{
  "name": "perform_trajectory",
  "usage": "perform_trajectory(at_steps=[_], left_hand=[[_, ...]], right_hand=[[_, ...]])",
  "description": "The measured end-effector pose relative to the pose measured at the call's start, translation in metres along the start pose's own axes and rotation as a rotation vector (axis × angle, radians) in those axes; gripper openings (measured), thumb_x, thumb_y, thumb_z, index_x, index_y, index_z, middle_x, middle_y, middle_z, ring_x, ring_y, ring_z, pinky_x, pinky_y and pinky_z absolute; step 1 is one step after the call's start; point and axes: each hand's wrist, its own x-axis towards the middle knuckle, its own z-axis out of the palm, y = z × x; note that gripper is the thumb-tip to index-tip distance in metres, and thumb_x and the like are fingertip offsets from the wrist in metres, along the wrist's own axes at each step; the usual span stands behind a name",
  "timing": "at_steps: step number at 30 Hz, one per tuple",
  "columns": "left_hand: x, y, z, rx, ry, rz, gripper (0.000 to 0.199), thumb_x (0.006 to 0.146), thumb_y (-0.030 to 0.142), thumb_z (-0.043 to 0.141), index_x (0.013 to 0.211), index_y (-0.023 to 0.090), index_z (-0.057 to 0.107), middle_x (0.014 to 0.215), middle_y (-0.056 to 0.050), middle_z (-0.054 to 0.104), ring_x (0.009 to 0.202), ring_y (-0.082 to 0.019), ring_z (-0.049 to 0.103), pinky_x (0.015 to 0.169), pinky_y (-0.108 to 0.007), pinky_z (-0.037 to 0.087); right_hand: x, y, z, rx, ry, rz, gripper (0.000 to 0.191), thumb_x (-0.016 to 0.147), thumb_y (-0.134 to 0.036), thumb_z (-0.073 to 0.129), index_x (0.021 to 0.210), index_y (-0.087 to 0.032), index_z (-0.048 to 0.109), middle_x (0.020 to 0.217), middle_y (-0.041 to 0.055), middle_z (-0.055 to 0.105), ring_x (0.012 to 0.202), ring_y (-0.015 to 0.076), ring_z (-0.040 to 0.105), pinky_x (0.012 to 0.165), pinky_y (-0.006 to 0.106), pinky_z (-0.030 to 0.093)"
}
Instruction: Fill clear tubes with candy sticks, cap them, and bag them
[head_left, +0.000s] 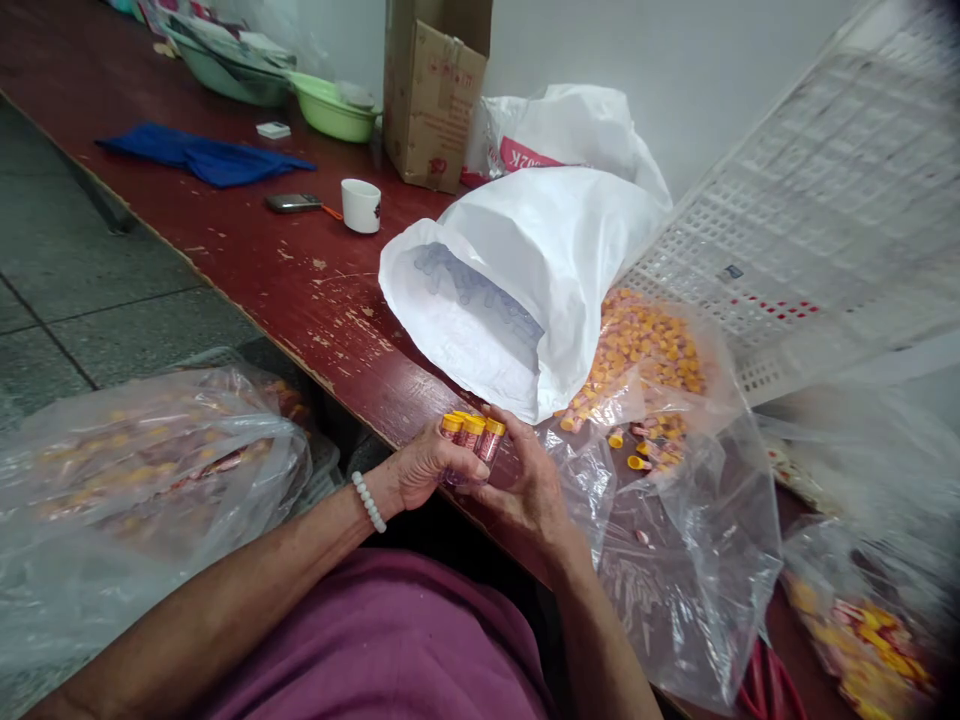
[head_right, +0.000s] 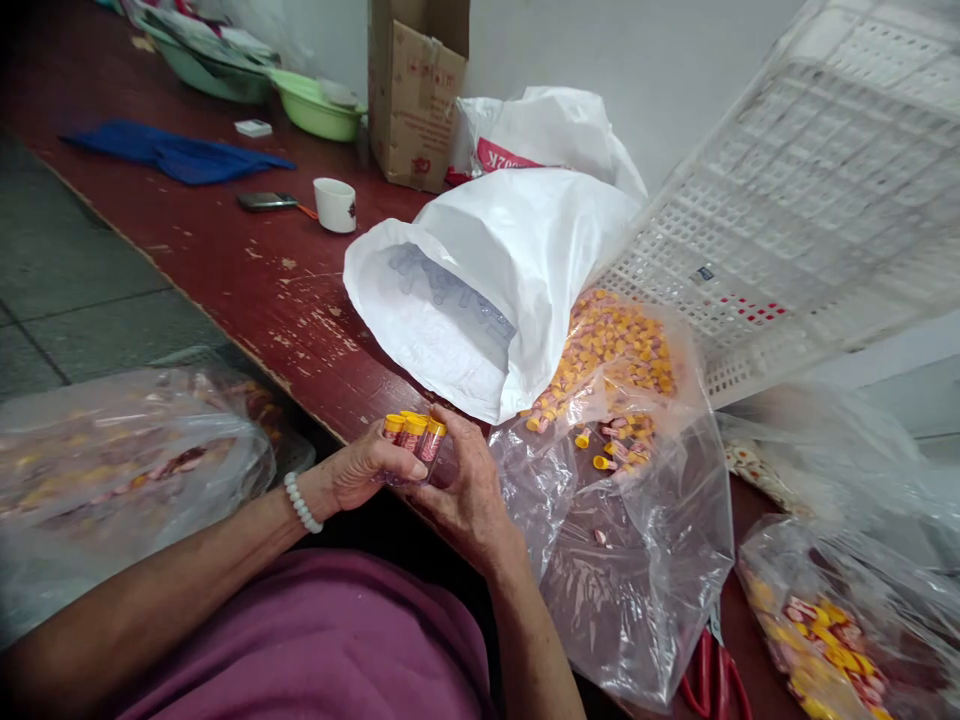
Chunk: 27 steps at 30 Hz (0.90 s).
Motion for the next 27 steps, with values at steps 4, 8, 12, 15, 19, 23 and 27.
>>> perform_trajectory(at_steps=[4, 8, 12, 15, 19, 23, 27], left_hand=[[-0.009, -0.002, -0.003, -0.043, -0.011, -0.04, 0.022, 0.044, 0.006, 0.065, 0.064, 0.014, 0.059, 0.055, 0.005, 0.053, 0.048, -0.006, 0.043, 0.046, -0.019, 0.035], [-0.016, -0.002, -0.007, -0.111, -0.022, -0.122, 0.02, 0.044, 0.006, 0.063, 0.062, 0.014, 0.06, 0.055, 0.004, 0.054, 0.047, -0.007, 0.044, 0.044, -0.019, 0.035], [-0.024, -0.007, -0.012, -0.16, 0.033, -0.128, 0.024, 0.045, 0.005, 0.062, 0.068, 0.012, 0.063, 0.062, 0.001, 0.06, 0.054, -0.009, 0.052, 0.051, -0.021, 0.041], [-0.029, -0.014, -0.015, -0.174, 0.111, -0.123, 0.028, 0.044, 0.002, 0.06, 0.07, 0.013, 0.063, 0.066, 0.001, 0.063, 0.058, -0.011, 0.056, 0.056, -0.023, 0.044], [-0.036, -0.02, -0.02, -0.231, 0.154, -0.151, 0.025, 0.042, 0.001, 0.059, 0.065, 0.012, 0.063, 0.064, 0.001, 0.064, 0.057, -0.011, 0.055, 0.055, -0.023, 0.043], [-0.043, -0.022, -0.032, -0.307, 0.17, -0.182, 0.023, 0.04, 0.002, 0.06, 0.061, 0.011, 0.062, 0.06, 0.0, 0.064, 0.056, -0.011, 0.055, 0.055, -0.022, 0.043], [-0.055, -0.026, -0.049, -0.372, 0.155, -0.301, 0.027, 0.039, 0.002, 0.06, 0.064, 0.012, 0.063, 0.06, 0.0, 0.064, 0.057, -0.011, 0.057, 0.058, -0.022, 0.045]], right_hand=[[-0.001, -0.003, 0.003, -0.043, -0.02, -0.042, 0.071, 0.062, -0.038, 0.078, 0.126, -0.027, 0.049, 0.121, 0.0062, 0.059, 0.109, 0.0251, 0.057, 0.095, 0.041, 0.046], [-0.001, -0.007, 0.005, -0.143, 0.008, -0.105, 0.07, 0.057, -0.041, 0.079, 0.12, -0.025, 0.052, 0.113, 0.0068, 0.062, 0.104, 0.0268, 0.058, 0.092, 0.044, 0.046], [0.001, -0.017, 0.013, -0.181, -0.071, -0.183, 0.085, 0.056, -0.04, 0.081, 0.129, -0.021, 0.042, 0.125, 0.0121, 0.053, 0.116, 0.0295, 0.05, 0.099, 0.048, 0.041], [0.003, -0.021, 0.025, -0.142, -0.124, -0.222, 0.088, 0.053, -0.04, 0.083, 0.128, -0.02, 0.042, 0.127, 0.0137, 0.051, 0.118, 0.0301, 0.048, 0.099, 0.047, 0.042], [0.007, -0.021, 0.04, -0.104, -0.157, -0.225, 0.07, 0.052, -0.037, 0.082, 0.113, -0.021, 0.052, 0.11, 0.0096, 0.06, 0.103, 0.0268, 0.057, 0.089, 0.042, 0.049], [0.008, -0.021, 0.052, -0.096, -0.19, -0.27, 0.064, 0.054, -0.039, 0.08, 0.111, -0.021, 0.054, 0.103, 0.0083, 0.062, 0.094, 0.0255, 0.06, 0.081, 0.04, 0.052], [0.006, -0.023, 0.074, -0.118, -0.206, -0.287, 0.072, 0.059, -0.042, 0.078, 0.121, -0.021, 0.049, 0.104, 0.0097, 0.06, 0.092, 0.026, 0.06, 0.076, 0.039, 0.053]])
